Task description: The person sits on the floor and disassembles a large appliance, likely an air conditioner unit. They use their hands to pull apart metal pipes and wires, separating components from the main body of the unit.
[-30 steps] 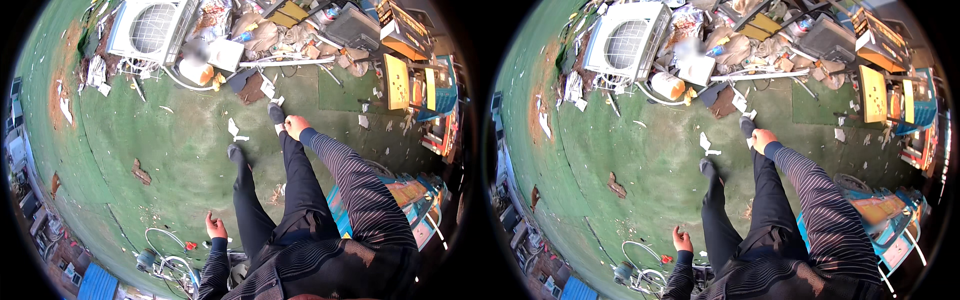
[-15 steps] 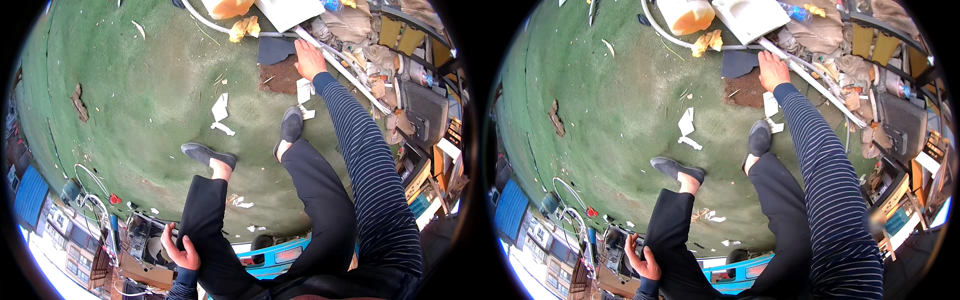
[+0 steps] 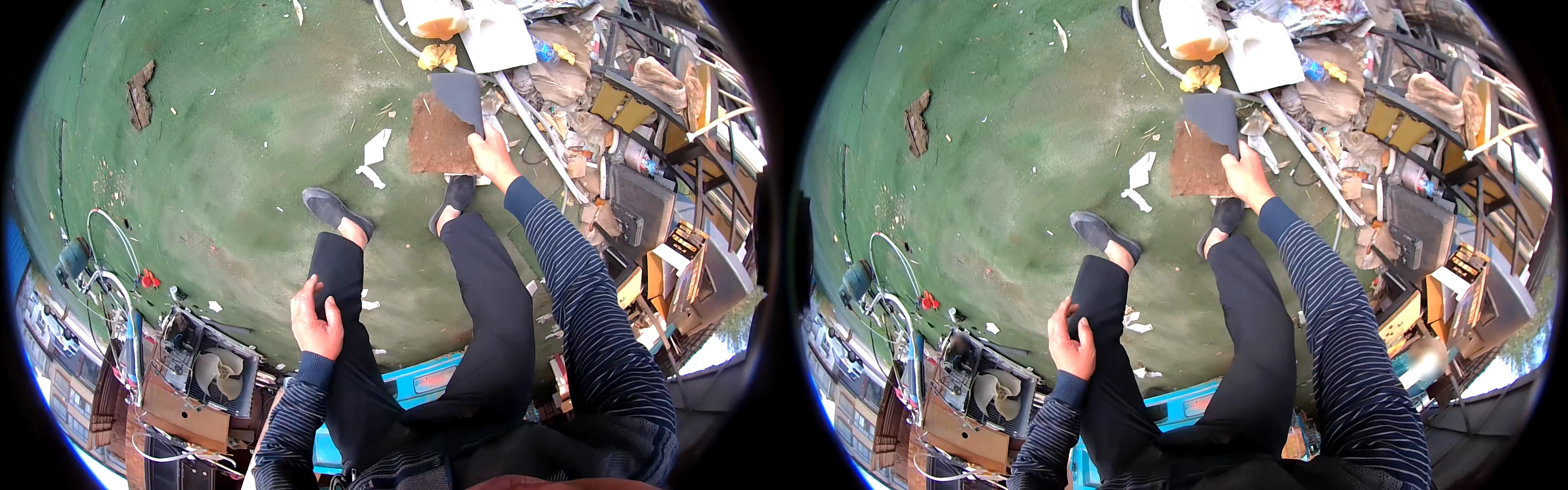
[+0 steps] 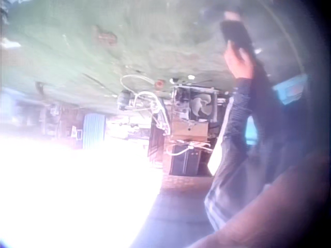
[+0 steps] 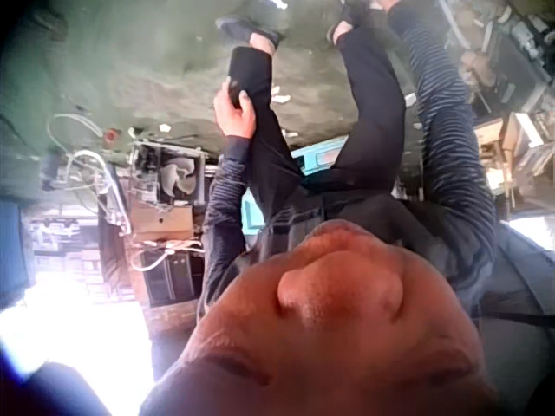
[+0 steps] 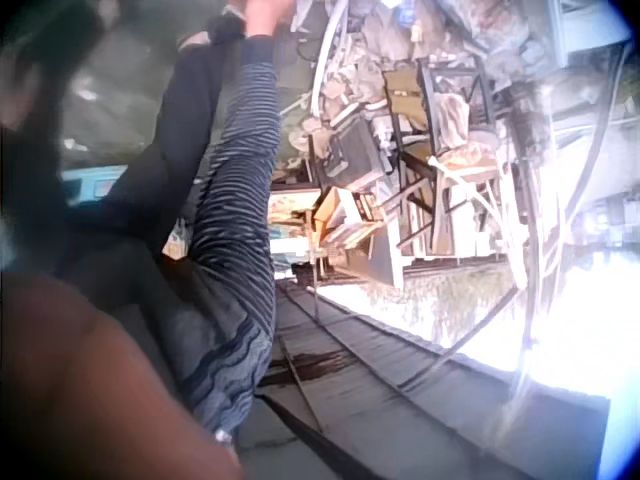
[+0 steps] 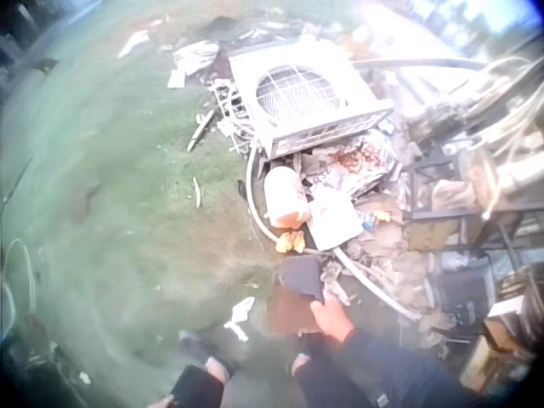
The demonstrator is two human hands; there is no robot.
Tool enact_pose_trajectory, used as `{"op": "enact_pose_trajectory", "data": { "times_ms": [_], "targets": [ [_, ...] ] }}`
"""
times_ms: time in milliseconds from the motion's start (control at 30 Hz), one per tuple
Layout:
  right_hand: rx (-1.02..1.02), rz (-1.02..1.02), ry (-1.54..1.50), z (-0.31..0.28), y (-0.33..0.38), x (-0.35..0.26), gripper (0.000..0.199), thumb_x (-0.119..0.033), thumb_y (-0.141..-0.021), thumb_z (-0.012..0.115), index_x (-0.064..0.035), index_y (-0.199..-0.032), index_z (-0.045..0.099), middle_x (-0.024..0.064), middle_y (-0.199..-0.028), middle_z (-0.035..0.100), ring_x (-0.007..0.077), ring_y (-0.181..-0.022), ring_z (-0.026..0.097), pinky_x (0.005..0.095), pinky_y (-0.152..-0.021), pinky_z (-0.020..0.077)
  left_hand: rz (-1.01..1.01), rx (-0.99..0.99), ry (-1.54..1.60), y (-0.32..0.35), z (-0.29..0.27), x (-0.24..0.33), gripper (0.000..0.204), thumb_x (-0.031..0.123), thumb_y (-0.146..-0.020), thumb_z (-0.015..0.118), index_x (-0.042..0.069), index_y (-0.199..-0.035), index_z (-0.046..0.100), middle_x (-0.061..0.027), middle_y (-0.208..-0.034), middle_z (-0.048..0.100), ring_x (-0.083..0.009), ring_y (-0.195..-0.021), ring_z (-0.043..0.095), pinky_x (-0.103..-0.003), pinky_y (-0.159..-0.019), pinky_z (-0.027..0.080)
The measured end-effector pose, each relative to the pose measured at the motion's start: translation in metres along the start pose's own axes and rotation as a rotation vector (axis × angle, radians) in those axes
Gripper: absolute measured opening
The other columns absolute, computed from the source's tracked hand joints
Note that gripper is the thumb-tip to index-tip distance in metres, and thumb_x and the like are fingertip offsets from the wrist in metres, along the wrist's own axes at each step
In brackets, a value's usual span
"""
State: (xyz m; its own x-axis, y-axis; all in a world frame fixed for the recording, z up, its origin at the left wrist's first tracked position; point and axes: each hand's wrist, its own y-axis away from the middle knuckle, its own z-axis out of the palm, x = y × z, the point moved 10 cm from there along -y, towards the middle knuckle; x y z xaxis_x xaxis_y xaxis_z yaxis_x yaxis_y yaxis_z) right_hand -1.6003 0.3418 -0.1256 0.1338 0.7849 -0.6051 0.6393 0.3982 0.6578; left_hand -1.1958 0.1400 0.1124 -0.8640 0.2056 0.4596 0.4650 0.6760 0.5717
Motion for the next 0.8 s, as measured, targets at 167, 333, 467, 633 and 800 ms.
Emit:
{"op": "enact_pose_trajectory", "data": {
  "times_ms": [167,333,467,633,800],
  "targets": [
    [-0.146,0.136,-0.342,0.056,0.100,-0.148,0.027,-0.012,-0.089,0.051,0.0035,-0.108,0.061,0.0016,-0.094,0.059,0.0130,-0.087,0.051,0.0314,-0.082,0.0446,-0.356,0.076,0.873,0.014,0.029,-0.071,0.045,0.002,-0.098,0.064,0.004,-0.142,0.054,-0.0059,-0.108,0.068,-0.0105,-0.090,0.064,-0.026,-0.082,0.054],
    [-0.280,0.141,-0.256,0.139,0.201,-0.283,0.010,-0.011,-0.089,0.057,-0.0022,-0.093,0.056,0.0024,-0.090,0.057,0.0132,-0.085,0.054,0.0296,-0.080,0.0445,-0.825,-0.150,1.854,0.034,-0.016,-0.076,0.076,0.062,-0.100,0.055,0.007,-0.149,0.041,-0.0169,-0.137,0.059,-0.0268,-0.117,0.061,-0.041,-0.089,0.052],
    [-0.487,0.220,-0.353,0.262,0.288,-0.368,0.005,-0.011,-0.091,0.057,-0.0090,-0.094,0.053,0.0014,-0.095,0.055,0.0161,-0.090,0.058,0.0362,-0.086,0.0517,-0.697,-0.073,2.210,0.036,-0.111,-0.131,0.073,0.066,-0.094,0.063,0.011,-0.140,0.051,-0.0134,-0.140,0.058,-0.0259,-0.121,0.061,-0.042,-0.094,0.051],
    [-0.837,0.227,-0.096,0.421,0.394,-0.423,0.016,-0.010,-0.088,0.055,-0.0042,-0.103,0.055,0.0060,-0.100,0.059,0.0216,-0.089,0.062,0.0402,-0.081,0.0565,-0.713,0.701,2.412,0.098,-0.182,-0.263,0.049,0.031,-0.103,0.064,0.006,-0.142,0.052,-0.0121,-0.135,0.064,-0.0311,-0.120,0.066,-0.052,-0.095,0.057],
    [-0.929,0.220,0.067,0.515,0.440,-0.452,0.018,-0.015,-0.093,0.056,-0.0019,-0.105,0.057,0.0062,-0.099,0.062,0.0219,-0.090,0.066,0.0375,-0.080,0.0569,-0.816,1.004,2.149,0.147,-0.206,-0.357,0.046,0.027,-0.101,0.068,-0.001,-0.136,0.058,-0.0101,-0.131,0.066,-0.0247,-0.118,0.066,-0.044,-0.096,0.056]
  ]
}}
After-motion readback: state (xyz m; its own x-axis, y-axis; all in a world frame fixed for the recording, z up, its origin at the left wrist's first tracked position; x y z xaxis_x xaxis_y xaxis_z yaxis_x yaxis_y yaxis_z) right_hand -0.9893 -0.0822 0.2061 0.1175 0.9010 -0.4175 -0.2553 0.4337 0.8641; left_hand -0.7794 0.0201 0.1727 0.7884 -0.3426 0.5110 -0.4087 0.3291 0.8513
